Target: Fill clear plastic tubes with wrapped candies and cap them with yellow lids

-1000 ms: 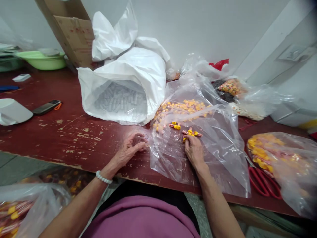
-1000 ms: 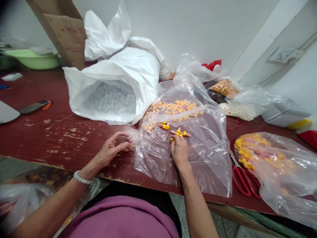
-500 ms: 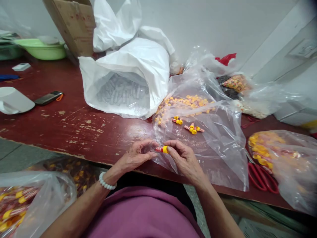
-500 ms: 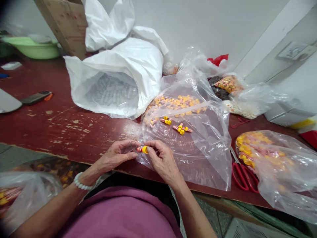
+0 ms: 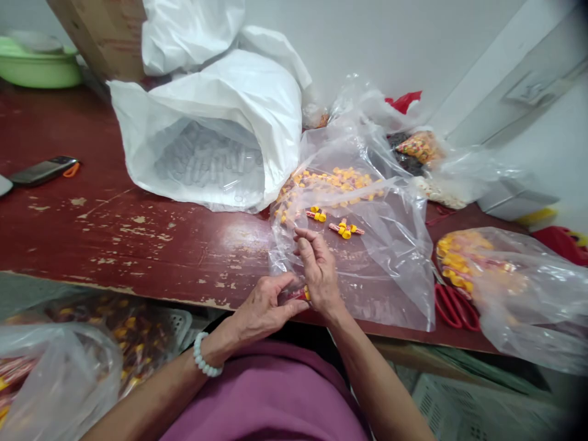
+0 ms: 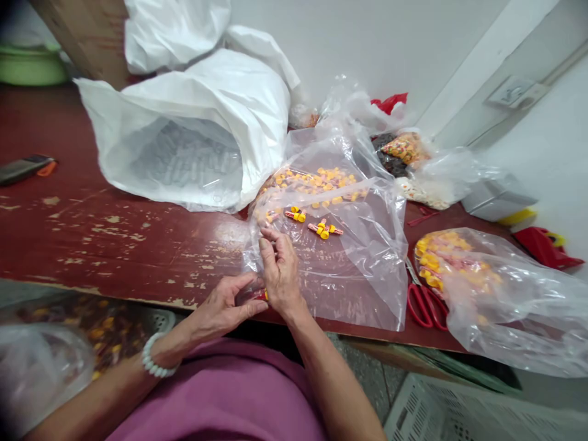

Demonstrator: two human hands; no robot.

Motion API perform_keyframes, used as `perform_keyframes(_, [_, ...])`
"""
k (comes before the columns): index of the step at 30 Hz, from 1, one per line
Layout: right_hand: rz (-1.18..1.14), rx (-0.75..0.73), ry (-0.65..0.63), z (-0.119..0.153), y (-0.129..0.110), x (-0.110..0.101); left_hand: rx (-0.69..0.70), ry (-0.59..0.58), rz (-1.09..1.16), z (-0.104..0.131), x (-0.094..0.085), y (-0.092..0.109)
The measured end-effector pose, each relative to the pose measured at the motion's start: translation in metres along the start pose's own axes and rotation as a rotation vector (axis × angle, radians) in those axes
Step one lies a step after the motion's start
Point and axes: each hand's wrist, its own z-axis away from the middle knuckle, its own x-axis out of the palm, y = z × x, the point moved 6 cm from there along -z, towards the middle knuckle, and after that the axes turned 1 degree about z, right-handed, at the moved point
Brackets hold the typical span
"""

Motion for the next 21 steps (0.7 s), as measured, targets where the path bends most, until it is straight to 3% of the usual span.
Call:
perform_keyframes(4, [0.075, -0.051, 0.003, -0.01, 0.011, -0.012, -0.039, -0.033, 0.109, -0.006, 0.004, -0.006])
perform_keyframes(6, [0.227, -0.094, 0.077, -0.023, 0.025, -0.033, -0.131, -0.037, 0.24, -0.007, 0.001, -0.014])
perform_keyframes(9, [0.644, -0.08, 0.221, -0.047, 0.057, -0.074, -0.22, 0.056, 0.494, -0.005, -0.014, -0.023])
perform_keyframes(11, [0.757, -0.037, 0.253, -0.06, 0.08, -0.095, -0.231, 0.103, 0.667, -0.004, -0.024, -0.025])
perform_keyframes(14, [0.83, 0.003, 0.238, -0.071, 0.104, -0.109, -0.266, 0.098, 0.842, -0.002, -0.029, -0.026])
perform_keyframes(17, [0.885, 0.025, 0.215, -0.074, 0.112, -0.112, -0.274, 0.078, 0.829, -0.003, -0.026, -0.024])
perform_keyframes(21, [0.908, 0.045, 0.204, -0.075, 0.114, -0.115, -0.234, 0.084, 0.624, -0.005, -0.023, -0.022])
